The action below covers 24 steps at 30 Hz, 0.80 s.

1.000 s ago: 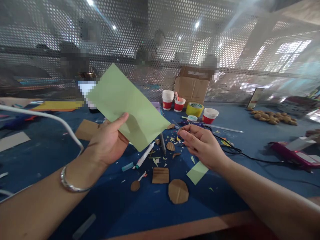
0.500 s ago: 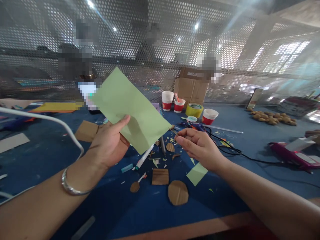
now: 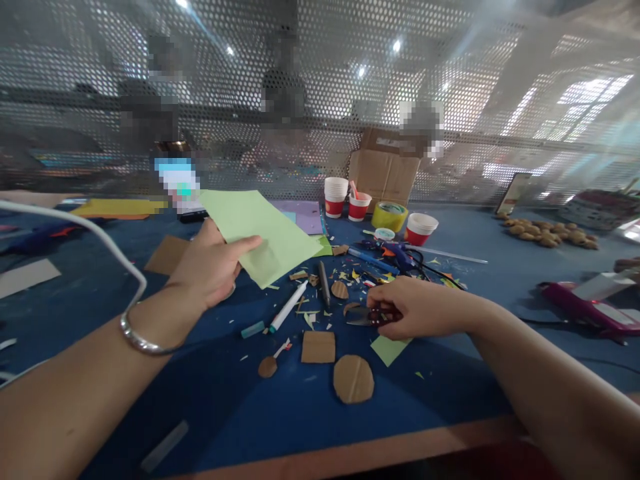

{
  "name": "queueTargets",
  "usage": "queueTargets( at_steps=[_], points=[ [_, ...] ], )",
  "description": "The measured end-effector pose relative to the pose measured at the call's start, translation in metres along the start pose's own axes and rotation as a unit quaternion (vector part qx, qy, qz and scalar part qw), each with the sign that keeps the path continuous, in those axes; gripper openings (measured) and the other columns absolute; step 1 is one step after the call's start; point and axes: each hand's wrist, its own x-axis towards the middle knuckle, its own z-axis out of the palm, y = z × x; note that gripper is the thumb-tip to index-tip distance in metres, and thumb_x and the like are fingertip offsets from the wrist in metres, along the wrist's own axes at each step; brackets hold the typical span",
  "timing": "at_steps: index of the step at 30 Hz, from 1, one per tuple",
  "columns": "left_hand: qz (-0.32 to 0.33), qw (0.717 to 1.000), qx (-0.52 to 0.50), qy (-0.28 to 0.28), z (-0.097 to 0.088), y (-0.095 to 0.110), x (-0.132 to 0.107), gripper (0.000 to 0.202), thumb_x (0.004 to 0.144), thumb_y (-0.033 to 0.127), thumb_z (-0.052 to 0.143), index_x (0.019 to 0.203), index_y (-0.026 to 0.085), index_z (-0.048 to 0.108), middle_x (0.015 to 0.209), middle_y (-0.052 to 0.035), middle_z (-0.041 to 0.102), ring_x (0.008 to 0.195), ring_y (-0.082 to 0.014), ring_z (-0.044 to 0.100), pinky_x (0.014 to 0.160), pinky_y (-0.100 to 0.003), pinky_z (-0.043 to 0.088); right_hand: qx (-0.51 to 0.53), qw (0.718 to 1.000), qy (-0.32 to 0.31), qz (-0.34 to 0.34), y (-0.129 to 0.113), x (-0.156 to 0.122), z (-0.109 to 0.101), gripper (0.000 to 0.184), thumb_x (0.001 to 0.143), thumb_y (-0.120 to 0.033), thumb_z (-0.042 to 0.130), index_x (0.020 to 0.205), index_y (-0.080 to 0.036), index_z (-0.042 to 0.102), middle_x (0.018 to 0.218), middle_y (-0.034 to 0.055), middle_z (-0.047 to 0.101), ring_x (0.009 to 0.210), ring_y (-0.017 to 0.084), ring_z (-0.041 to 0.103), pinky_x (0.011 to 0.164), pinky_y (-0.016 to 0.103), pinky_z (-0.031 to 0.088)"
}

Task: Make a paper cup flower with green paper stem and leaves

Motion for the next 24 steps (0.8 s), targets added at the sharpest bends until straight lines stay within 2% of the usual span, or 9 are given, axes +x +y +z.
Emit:
queueTargets(
  at_steps=[8,11,13,15,17,19,21,23,24],
  points=[
    [-0.01,1.0,0.024,-0.006,0.004,0.006,0.0,0.052,0.066,0.004,0.081,0.115,0.013,0.065,0.116,-0.0118,0.077,0.109,-0.0297,0.072,0.096,-0.04,0.059,0.015,0.998,-0.044,-0.03,0.007,0.0,-0.002,0.011,0.079,-0.023,0.068,0.078,-0.019,0.059,0.073,-0.0032,0.059,0.065,0.011,0.051,0.058,0.025,0.032],
    [-0.02,0.998,0.05,-0.01,0.003,0.009,0.002,0.053,0.074,-0.001,0.074,0.123,0.013,0.059,0.118,-0.0127,0.076,0.107,-0.0261,0.073,0.101,-0.042,0.058,0.022,0.996,-0.07,-0.047,0.01,0.001,-0.002,0.01,0.079,-0.023,0.067,0.078,-0.018,0.059,0.075,-0.0025,0.061,0.066,0.011,0.052,0.06,0.025,0.034],
    [-0.017,0.997,0.073,0.004,0.0,0.01,0.004,0.068,0.079,-0.004,0.069,0.142,0.013,0.047,0.131,-0.0165,0.071,0.11,-0.0232,0.073,0.106,-0.043,0.056,0.015,0.996,-0.074,-0.057,0.01,0.001,-0.003,0.01,0.08,-0.024,0.067,0.079,-0.017,0.059,0.076,-0.0022,0.061,0.067,0.012,0.052,0.061,0.025,0.034],
    [0.003,0.994,0.105,0.029,-0.003,0.009,0.007,0.09,0.083,-0.005,0.067,0.16,0.015,0.026,0.15,-0.0222,0.057,0.115,-0.0211,0.071,0.111,-0.044,0.052,0.006,0.996,-0.069,-0.061,0.011,0.0,-0.003,0.011,0.082,-0.025,0.067,0.081,-0.018,0.059,0.076,-0.0021,0.06,0.068,0.012,0.052,0.061,0.025,0.033],
    [0.037,0.987,0.148,0.049,-0.007,0.008,0.01,0.105,0.085,-0.004,0.068,0.168,0.018,0.007,0.163,-0.0273,0.04,0.118,-0.021,0.07,0.115,-0.046,0.048,-0.001,0.996,-0.06,-0.059,0.011,-0.001,-0.003,0.014,0.083,-0.028,0.068,0.082,-0.018,0.058,0.077,-0.0022,0.059,0.068,0.012,0.051,0.061,0.025,0.032],
    [0.079,0.975,0.201,0.055,-0.01,0.006,0.012,0.111,0.086,-0.004,0.068,0.169,0.016,-0.003,0.167,-0.031,0.028,0.126,-0.0242,0.066,0.116,-0.048,0.046,0.0,0.997,-0.047,-0.055,0.012,-0.002,-0.002,0.015,0.083,-0.029,0.071,0.084,-0.018,0.06,0.078,-0.0023,0.061,0.069,0.012,0.052,0.062,0.025,0.032],
    [0.132,0.953,0.266,0.049,-0.012,0.006,0.01,0.107,0.085,-0.001,0.069,0.168,0.011,0.004,0.169,-0.0296,0.023,0.14,-0.029,0.054,0.119,-0.048,0.041,0.009,0.998,-0.023,-0.05,0.013,-0.002,-0.002,0.014,0.084,-0.029,0.071,0.088,-0.019,0.062,0.078,-0.0021,0.062,0.07,0.013,0.055,0.064,0.026,0.033],
    [0.187,0.921,0.34,0.028,-0.009,0.007,0.001,0.083,0.085,0.007,0.074,0.16,0.01,0.037,0.164,-0.021,0.037,0.146,-0.0331,0.042,0.124,-0.051,0.032,0.027,0.998,0.019,-0.045,0.016,-0.001,-0.003,0.015,0.087,-0.032,0.069,0.091,-0.019,0.065,0.078,-0.0014,0.064,0.069,0.013,0.056,0.065,0.026,0.035],
    [0.208,0.903,0.374,0.009,-0.006,0.007,-0.007,0.061,0.085,0.012,0.075,0.143,0.011,0.059,0.152,-0.0156,0.051,0.143,-0.0341,0.043,0.124,-0.052,0.028,0.037,0.997,0.047,-0.041,0.018,0.0,-0.004,0.016,0.088,-0.034,0.068,0.093,-0.018,0.066,0.078,-0.0009,0.065,0.069,0.014,0.057,0.065,0.027,0.036]
  ],
)
